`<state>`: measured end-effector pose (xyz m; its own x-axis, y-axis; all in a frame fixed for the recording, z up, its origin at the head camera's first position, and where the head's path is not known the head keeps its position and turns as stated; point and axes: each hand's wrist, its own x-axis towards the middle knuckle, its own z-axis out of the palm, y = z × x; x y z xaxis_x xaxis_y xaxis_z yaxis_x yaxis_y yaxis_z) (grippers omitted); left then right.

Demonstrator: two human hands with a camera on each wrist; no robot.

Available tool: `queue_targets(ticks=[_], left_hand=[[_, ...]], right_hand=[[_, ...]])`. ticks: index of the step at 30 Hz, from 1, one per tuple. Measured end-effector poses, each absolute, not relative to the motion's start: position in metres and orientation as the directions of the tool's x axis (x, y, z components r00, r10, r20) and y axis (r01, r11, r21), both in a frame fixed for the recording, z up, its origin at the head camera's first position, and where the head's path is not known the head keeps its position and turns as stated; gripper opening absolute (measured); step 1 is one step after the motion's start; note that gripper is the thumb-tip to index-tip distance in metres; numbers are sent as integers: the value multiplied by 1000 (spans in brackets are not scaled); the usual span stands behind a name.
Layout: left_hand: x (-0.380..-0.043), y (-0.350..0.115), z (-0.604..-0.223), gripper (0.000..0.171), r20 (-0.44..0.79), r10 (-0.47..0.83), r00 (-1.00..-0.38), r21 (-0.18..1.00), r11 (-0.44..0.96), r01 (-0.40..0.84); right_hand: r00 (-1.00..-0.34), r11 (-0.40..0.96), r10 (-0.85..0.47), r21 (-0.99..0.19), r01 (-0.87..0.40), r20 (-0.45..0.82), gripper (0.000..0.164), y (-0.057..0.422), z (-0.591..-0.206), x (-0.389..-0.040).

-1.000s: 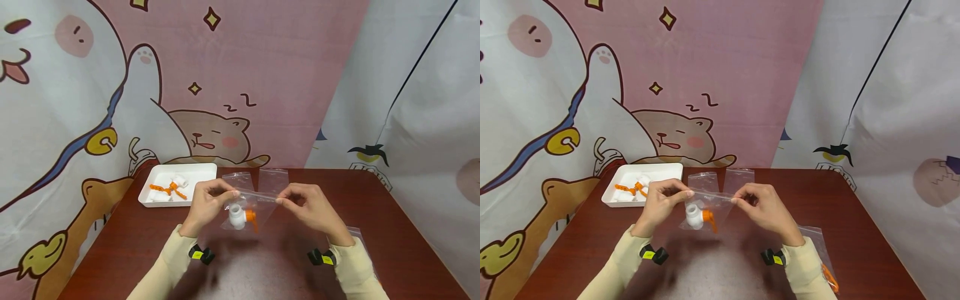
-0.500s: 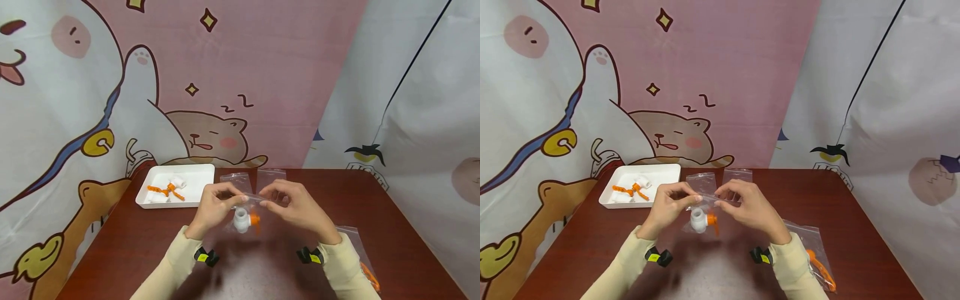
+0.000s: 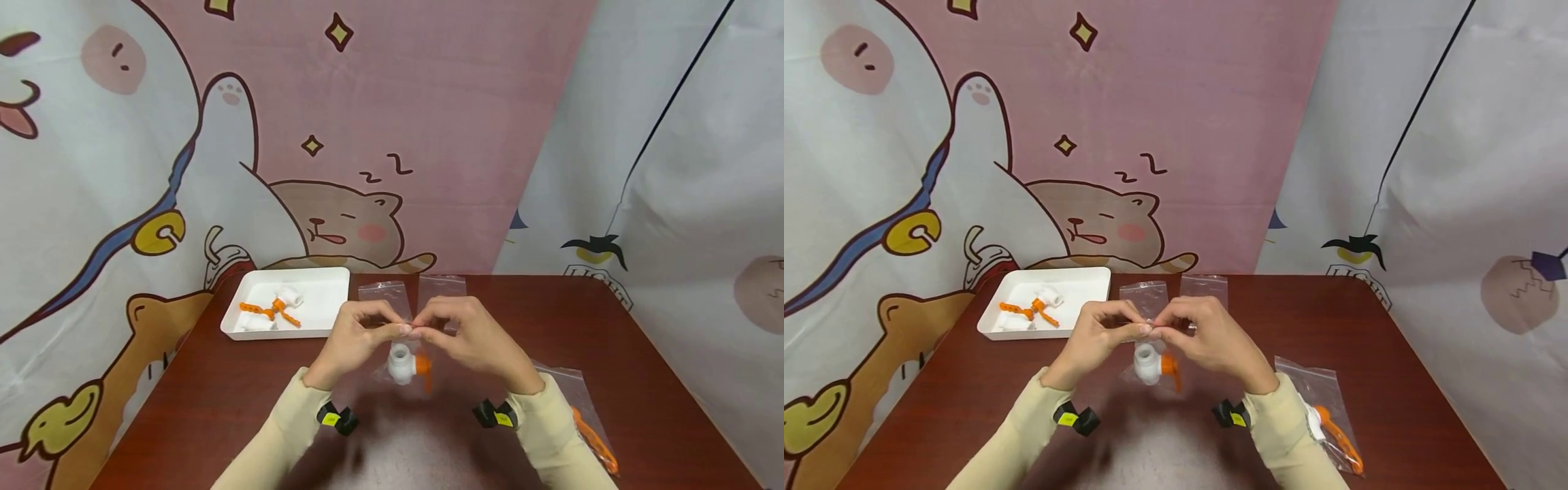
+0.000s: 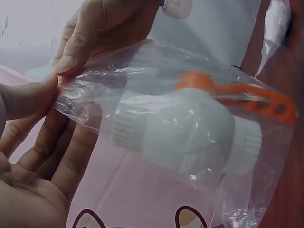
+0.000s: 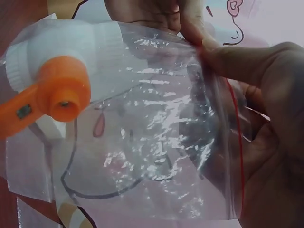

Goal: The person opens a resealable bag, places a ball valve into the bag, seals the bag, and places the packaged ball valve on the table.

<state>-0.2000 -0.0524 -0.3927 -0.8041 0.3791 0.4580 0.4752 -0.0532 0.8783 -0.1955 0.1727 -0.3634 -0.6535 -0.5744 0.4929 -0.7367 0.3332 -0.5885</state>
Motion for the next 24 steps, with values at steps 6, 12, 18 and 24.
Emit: queue_targets(ticks=[6,12,18,24], left_hand=[[-197,-50,-390,5,467,380,-798,876,-75,477],[-194,-45,-388,7,484,338,-807,867,-64,494],[-192,-44,-386,7,482,318,-816,868,-45,495],[-192,-48,-385,6,484,298,-823,866,-26,500]], right_hand=[[-632,311,-581,-577,-755,514,8,174,-365,-196],[-629,313,-577,-570,-760,521,11,177,-364,-196],[-627,302,-585,-579,-757,514,11,180,-362,-196],[-648,329,-581,-587,-740,492,8,184,-362,-196]])
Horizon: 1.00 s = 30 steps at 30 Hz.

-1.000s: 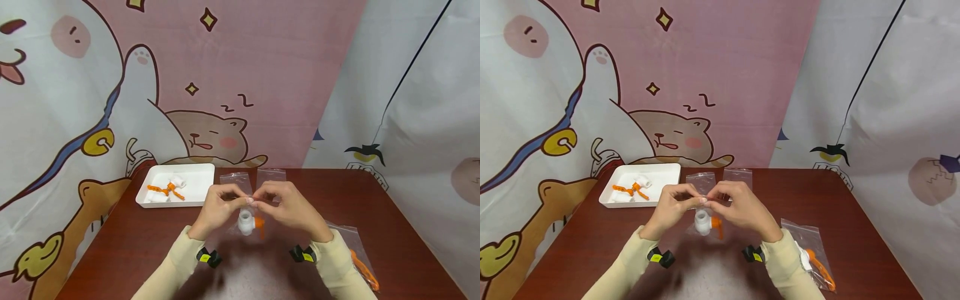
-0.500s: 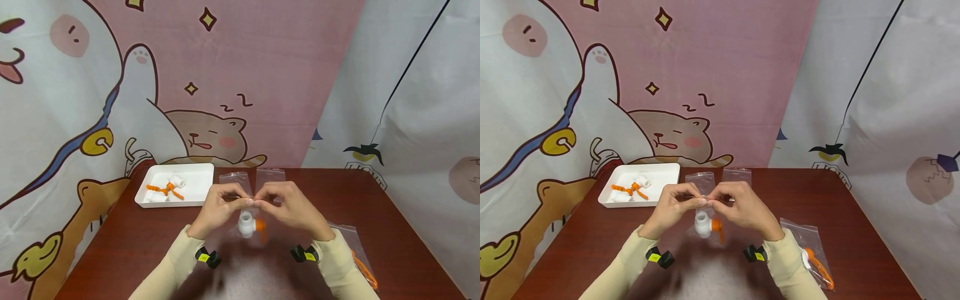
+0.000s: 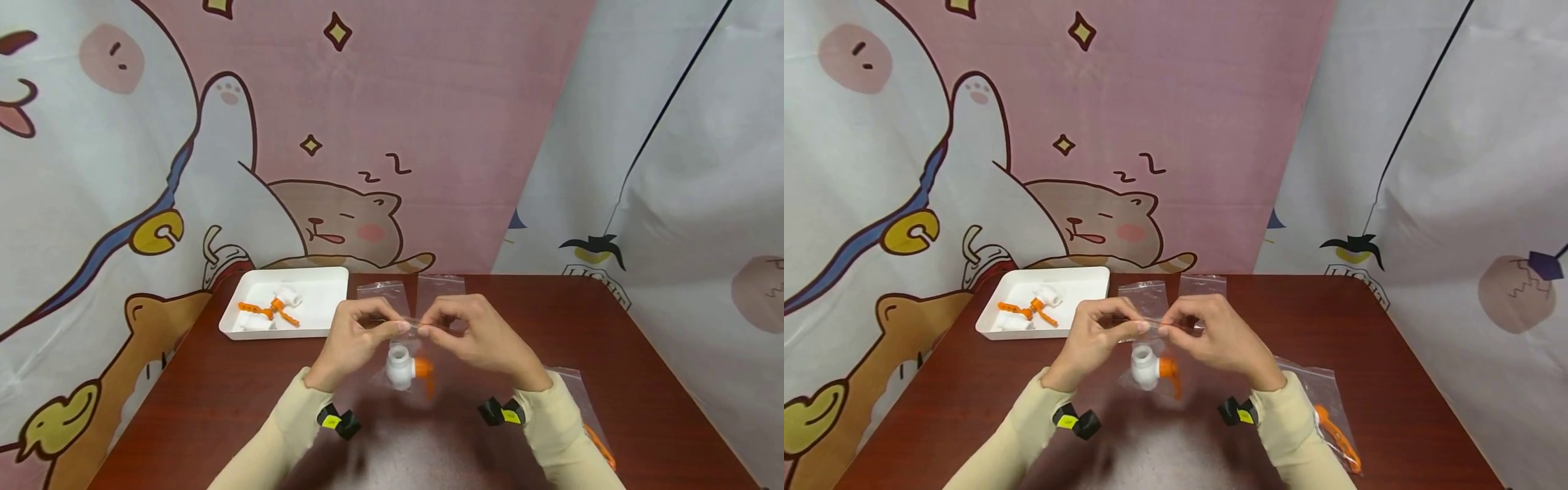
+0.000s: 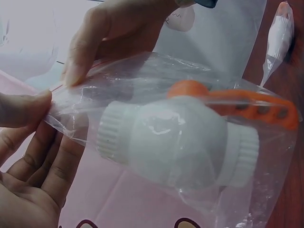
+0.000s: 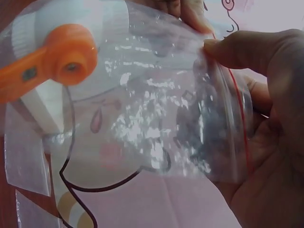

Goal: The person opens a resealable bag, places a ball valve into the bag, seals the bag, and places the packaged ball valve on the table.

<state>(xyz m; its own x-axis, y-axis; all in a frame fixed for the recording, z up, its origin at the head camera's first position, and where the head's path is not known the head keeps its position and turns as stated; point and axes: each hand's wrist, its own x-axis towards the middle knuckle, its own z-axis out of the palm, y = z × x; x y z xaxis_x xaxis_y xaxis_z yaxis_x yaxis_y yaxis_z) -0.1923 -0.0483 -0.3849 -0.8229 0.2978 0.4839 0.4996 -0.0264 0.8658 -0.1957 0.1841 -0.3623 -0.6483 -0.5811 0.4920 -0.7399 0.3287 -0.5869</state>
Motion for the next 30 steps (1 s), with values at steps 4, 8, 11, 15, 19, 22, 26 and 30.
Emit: queue_targets(ticks=[4,8,11,15,19,22,26,30], left_hand=[[-194,-52,-385,6,477,276,-835,870,-12,493],[-195,-55,-386,6,479,257,-839,870,-13,493],[-195,-57,-386,6,478,251,-842,872,-22,489],[-195,-61,-385,6,486,245,-839,869,-37,493],[-197,-66,-387,6,505,239,-830,860,-52,508],[-197,-68,-388,7,507,235,-829,860,-68,506],[-197,-70,-389,7,494,219,-841,868,-65,493],[-197,-72,-390,6,486,209,-848,872,-58,485]], right_hand=[[-676,361,-566,-595,-718,473,8,190,-364,-195],[-686,373,-560,-598,-709,464,11,195,-367,-195],[-693,377,-550,-602,-704,467,13,200,-369,-195],[-705,392,-533,-601,-696,469,14,207,-371,-194],[-712,395,-530,-609,-688,461,15,213,-374,-193],[-716,395,-533,-616,-682,451,15,217,-376,-194],[-709,393,-540,-609,-689,453,15,220,-377,-195],[-688,377,-552,-595,-709,470,16,221,-377,-195]])
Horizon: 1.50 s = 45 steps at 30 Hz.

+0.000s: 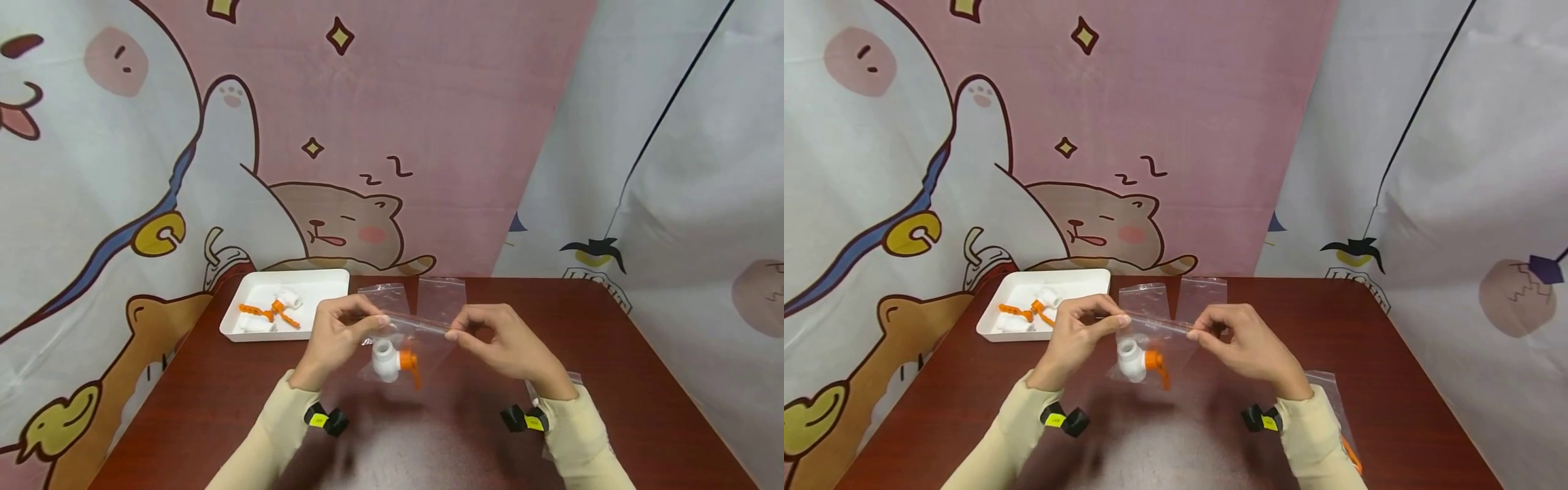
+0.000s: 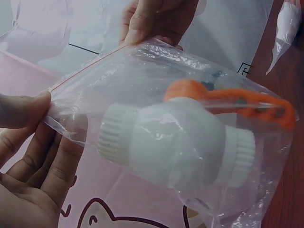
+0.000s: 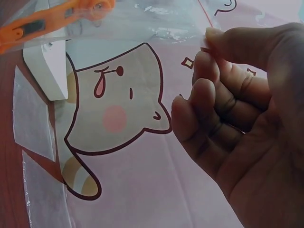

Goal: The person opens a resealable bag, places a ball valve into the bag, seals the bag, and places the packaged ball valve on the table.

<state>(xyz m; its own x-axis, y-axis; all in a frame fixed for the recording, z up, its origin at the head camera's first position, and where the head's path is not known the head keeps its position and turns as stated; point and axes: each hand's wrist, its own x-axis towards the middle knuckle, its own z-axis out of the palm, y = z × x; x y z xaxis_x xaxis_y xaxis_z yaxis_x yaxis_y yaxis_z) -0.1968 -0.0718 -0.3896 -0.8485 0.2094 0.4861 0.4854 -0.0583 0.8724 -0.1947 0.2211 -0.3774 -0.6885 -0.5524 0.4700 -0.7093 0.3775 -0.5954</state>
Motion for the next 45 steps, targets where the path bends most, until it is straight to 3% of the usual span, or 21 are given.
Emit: queue_targets(ticks=[12,16,21,25,35,45], left_hand=[[-193,-73,-387,15,434,215,-875,901,-128,416],[-193,-72,-387,23,438,231,-869,897,-181,404],[-193,-67,-386,18,461,242,-854,886,-177,428],[-193,-62,-384,17,473,238,-848,880,-175,442],[-195,-58,-382,20,452,227,-863,885,-238,400],[-201,-66,-387,16,403,269,-875,915,-149,376]], right_hand=[[-659,355,-567,-575,-737,494,20,221,-378,-195],[-707,333,-511,-646,-687,489,18,220,-380,-193],[-788,326,-446,-743,-585,424,9,216,-388,-190],[-835,306,-412,-808,-504,365,17,207,-395,-190],[-826,151,-419,-869,-472,377,19,185,-410,-194],[-881,236,-363,-885,-401,302,23,184,-399,-192]])
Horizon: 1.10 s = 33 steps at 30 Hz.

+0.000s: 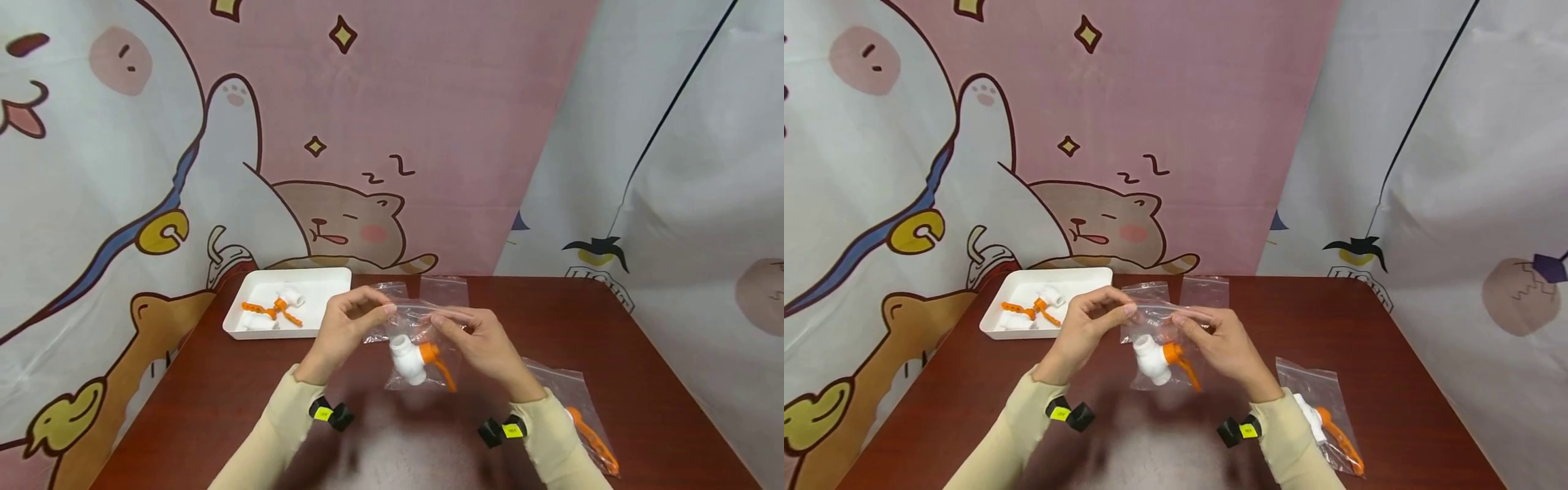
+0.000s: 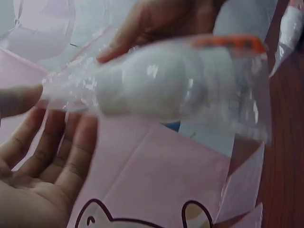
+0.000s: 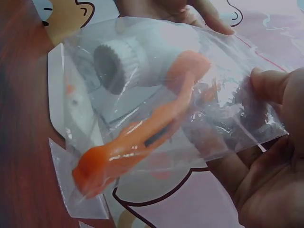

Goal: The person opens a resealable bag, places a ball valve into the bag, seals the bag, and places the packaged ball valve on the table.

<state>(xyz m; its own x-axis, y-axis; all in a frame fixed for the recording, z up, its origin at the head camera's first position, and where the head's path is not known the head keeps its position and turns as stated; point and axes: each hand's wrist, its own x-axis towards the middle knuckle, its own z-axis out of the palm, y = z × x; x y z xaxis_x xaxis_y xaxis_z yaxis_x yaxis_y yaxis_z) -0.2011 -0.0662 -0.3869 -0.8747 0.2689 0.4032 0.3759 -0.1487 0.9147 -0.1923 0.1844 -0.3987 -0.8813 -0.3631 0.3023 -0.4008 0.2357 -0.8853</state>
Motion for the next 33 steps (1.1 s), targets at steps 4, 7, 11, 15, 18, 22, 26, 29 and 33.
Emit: queue_targets(ticks=[4,7,11,15,18,22,26,29,33], left_hand=[[-204,-72,-392,22,371,336,-866,928,-101,359],[-206,-77,-395,27,349,373,-860,935,-78,346],[-210,-85,-398,24,329,365,-871,933,21,361],[-219,-98,-407,21,296,309,-904,923,150,354],[-228,-108,-418,20,262,257,-930,918,232,322],[-241,-124,-432,20,259,198,-945,885,343,315],[-248,-140,-444,27,310,179,-934,794,491,357],[-252,-150,-452,33,328,182,-927,699,614,368],[-255,-160,-462,36,303,198,-932,587,732,346]], right_hand=[[-900,320,-346,-868,-380,266,23,188,-395,-192],[-903,357,-342,-853,-380,259,22,192,-393,-194],[-914,358,-329,-865,-353,237,24,199,-389,-196],[-925,296,-323,-907,-299,200,27,213,-387,-200],[-933,251,-321,-935,-252,165,32,225,-389,-204],[-956,243,-286,-959,-144,71,41,240,-392,-210],[-974,259,-223,-966,-13,-47,51,253,-395,-214],[-970,248,-205,-965,80,-133,55,264,-398,-216],[-949,239,-223,-956,169,-224,57,277,-408,-219]])
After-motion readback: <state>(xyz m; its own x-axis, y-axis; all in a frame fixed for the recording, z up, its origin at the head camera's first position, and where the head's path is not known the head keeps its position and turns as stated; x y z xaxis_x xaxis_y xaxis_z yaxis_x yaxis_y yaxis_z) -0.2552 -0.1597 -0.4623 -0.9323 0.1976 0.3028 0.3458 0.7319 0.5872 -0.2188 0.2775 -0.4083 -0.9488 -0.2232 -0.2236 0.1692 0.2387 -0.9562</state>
